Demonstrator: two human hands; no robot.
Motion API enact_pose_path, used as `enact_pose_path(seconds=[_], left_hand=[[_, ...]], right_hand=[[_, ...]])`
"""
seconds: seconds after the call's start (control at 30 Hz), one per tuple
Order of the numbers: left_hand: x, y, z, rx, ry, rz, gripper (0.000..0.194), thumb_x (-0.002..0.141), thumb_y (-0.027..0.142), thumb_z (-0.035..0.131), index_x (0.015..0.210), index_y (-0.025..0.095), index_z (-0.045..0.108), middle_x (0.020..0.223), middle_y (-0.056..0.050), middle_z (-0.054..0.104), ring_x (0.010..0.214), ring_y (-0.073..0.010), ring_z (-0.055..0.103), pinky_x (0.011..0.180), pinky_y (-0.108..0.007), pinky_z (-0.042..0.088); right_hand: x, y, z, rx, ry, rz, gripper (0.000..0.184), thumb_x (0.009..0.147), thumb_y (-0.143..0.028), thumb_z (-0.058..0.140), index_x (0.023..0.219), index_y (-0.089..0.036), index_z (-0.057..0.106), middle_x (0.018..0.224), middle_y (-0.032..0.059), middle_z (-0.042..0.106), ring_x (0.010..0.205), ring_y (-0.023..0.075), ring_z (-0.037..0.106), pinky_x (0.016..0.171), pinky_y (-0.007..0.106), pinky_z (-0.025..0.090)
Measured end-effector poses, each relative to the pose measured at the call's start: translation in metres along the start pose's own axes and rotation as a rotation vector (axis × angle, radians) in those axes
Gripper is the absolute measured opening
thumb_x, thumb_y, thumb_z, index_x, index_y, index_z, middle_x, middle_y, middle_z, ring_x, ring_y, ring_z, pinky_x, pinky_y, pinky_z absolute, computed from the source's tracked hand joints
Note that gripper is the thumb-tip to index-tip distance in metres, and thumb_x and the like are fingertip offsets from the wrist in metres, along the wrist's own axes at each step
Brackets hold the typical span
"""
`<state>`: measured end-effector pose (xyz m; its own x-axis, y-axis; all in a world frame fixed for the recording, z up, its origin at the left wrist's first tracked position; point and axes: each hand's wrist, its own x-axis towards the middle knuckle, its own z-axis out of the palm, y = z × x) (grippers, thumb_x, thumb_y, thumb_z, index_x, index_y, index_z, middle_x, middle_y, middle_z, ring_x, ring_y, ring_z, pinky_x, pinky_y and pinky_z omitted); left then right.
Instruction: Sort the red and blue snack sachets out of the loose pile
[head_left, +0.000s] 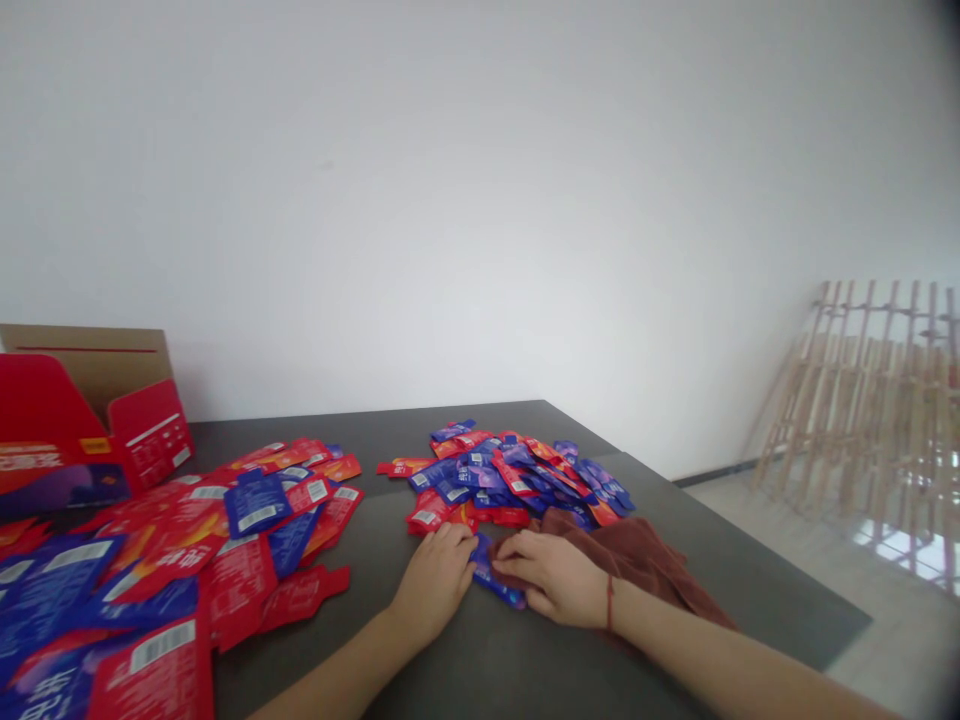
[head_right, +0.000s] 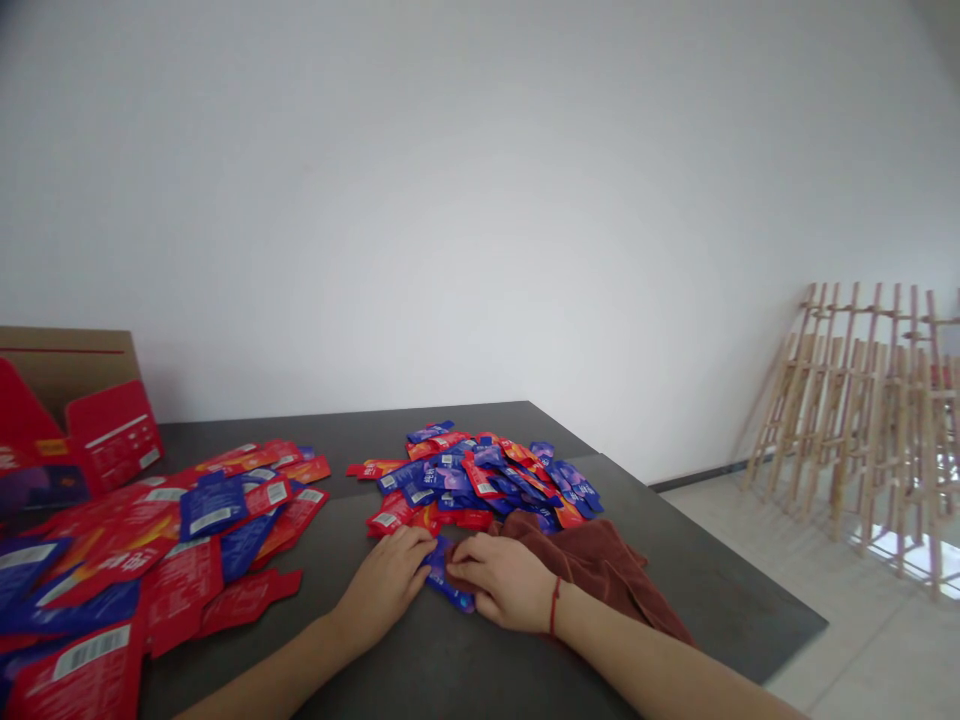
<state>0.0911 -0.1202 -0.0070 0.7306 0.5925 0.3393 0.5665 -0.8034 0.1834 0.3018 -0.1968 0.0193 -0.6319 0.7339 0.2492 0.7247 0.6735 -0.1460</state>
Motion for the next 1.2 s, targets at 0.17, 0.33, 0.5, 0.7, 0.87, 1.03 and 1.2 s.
enact_pose_path(seconds=[0.17, 0.33, 0.5, 0.7, 0.87, 1.03, 1.2], left_hand=[[0.000, 0.003, 0.002, 0.039, 0.018, 0.022, 0.024, 0.088, 0.014, 0.053, 0.109, 0.018, 0.062, 0.108, -0.007, 0.060, 0.103, -0.0248, 0.053, 0.092, -0.039, 0.042], [-0.001, 0.005, 0.002, 0.068, 0.013, 0.017, 0.027, 0.086, 0.011, 0.052, 0.111, 0.017, 0.060, 0.109, -0.006, 0.060, 0.103, -0.0246, 0.053, 0.091, -0.039, 0.043], [-0.004, 0.004, 0.000, 0.056, 0.005, -0.023, 0.031, 0.087, 0.010, 0.050, 0.116, 0.020, 0.057, 0.112, -0.006, 0.058, 0.105, -0.0239, 0.053, 0.093, -0.038, 0.042], [-0.002, 0.002, 0.003, -0.056, 0.038, -0.050, 0.034, 0.087, 0.010, 0.048, 0.119, 0.019, 0.052, 0.114, -0.007, 0.056, 0.109, -0.0234, 0.052, 0.098, -0.039, 0.041], [0.002, -0.004, 0.007, -0.241, 0.060, -0.024, 0.025, 0.085, 0.006, 0.042, 0.103, 0.020, 0.054, 0.105, -0.005, 0.057, 0.101, -0.0196, 0.054, 0.092, -0.034, 0.044], [0.000, -0.010, 0.008, -0.288, 0.060, -0.026, 0.029, 0.081, 0.003, 0.043, 0.102, 0.020, 0.054, 0.106, -0.006, 0.058, 0.103, -0.0201, 0.054, 0.093, -0.035, 0.044], [-0.002, -0.015, 0.012, -0.271, 0.081, 0.004, 0.036, 0.081, 0.002, 0.044, 0.111, 0.019, 0.055, 0.113, -0.006, 0.057, 0.110, -0.0199, 0.052, 0.100, -0.036, 0.041]], right_hand=[[-0.026, 0.006, -0.002, -0.060, 0.024, 0.172, 0.043, 0.079, -0.010, 0.045, 0.118, -0.020, 0.059, 0.114, 0.0069, 0.059, 0.102, 0.0195, 0.054, 0.091, 0.031, 0.043], [0.012, -0.008, 0.016, -0.212, 0.041, 0.301, 0.032, 0.081, -0.011, 0.045, 0.108, -0.016, 0.061, 0.104, 0.0076, 0.060, 0.096, 0.0216, 0.053, 0.084, 0.032, 0.044], [0.018, -0.029, 0.017, -0.214, -0.031, 0.096, 0.034, 0.082, -0.019, 0.052, 0.115, -0.016, 0.057, 0.109, 0.0077, 0.058, 0.098, 0.0231, 0.051, 0.083, 0.034, 0.043], [-0.004, -0.022, 0.006, -0.058, 0.004, 0.110, 0.034, 0.081, -0.014, 0.050, 0.112, -0.021, 0.060, 0.109, 0.0036, 0.058, 0.098, 0.0181, 0.053, 0.086, 0.028, 0.042], [0.031, -0.021, 0.013, -0.122, 0.054, 0.180, 0.024, 0.088, -0.018, 0.044, 0.099, -0.018, 0.064, 0.104, 0.0061, 0.059, 0.094, 0.0188, 0.054, 0.083, 0.029, 0.044], [0.033, -0.018, 0.008, -0.089, -0.002, 0.079, 0.027, 0.082, -0.015, 0.049, 0.104, -0.019, 0.064, 0.104, 0.0057, 0.060, 0.096, 0.0196, 0.054, 0.085, 0.030, 0.043], [-0.011, -0.013, -0.006, 0.031, -0.015, 0.044, 0.037, 0.082, -0.011, 0.047, 0.115, -0.021, 0.061, 0.111, 0.0048, 0.060, 0.099, 0.0170, 0.055, 0.087, 0.027, 0.043]])
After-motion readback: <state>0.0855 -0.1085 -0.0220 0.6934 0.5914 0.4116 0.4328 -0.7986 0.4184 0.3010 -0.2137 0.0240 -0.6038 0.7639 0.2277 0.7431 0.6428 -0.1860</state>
